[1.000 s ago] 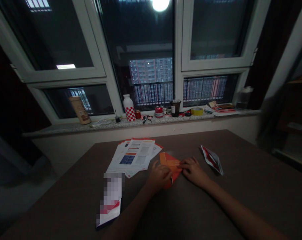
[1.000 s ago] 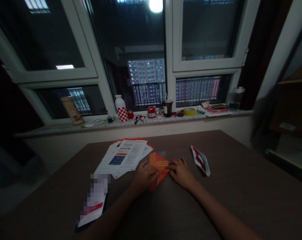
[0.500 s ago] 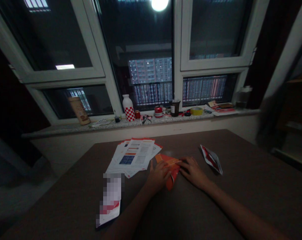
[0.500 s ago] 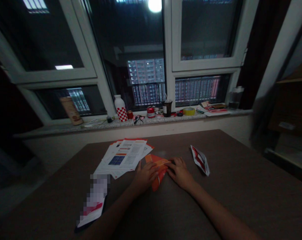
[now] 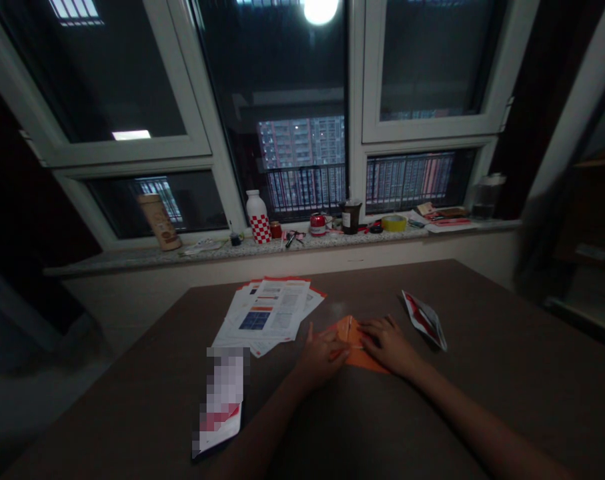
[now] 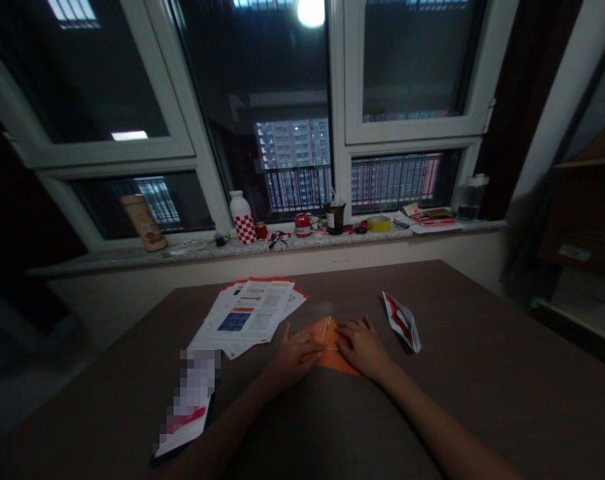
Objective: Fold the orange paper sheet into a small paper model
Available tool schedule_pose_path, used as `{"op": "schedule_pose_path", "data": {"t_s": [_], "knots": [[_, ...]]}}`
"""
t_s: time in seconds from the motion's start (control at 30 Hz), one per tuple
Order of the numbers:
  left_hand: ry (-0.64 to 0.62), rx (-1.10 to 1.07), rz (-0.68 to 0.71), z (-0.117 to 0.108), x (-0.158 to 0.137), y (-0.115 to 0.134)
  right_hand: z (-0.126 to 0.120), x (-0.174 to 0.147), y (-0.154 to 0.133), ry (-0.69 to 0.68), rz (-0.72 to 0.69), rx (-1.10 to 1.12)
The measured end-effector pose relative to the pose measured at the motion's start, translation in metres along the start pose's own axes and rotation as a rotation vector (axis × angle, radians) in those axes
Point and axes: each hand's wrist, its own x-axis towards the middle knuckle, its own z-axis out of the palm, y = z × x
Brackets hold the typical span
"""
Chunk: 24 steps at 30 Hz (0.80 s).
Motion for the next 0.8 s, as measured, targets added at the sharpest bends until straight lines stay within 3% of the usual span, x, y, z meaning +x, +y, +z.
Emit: {"op": "schedule_pose_path", "data": {"t_s": [0.33,0.8], "knots": [[0.002,0.013,-0.083,0.002,0.003,-0.002,0.007,0.001,0.008,-0.104,-0.082,0.036],[-0.093,0.115,-0.119,-0.003,0.004,-0.002,-0.002,-0.001,-0.001,-0.12,-0.212,0.038]]}}
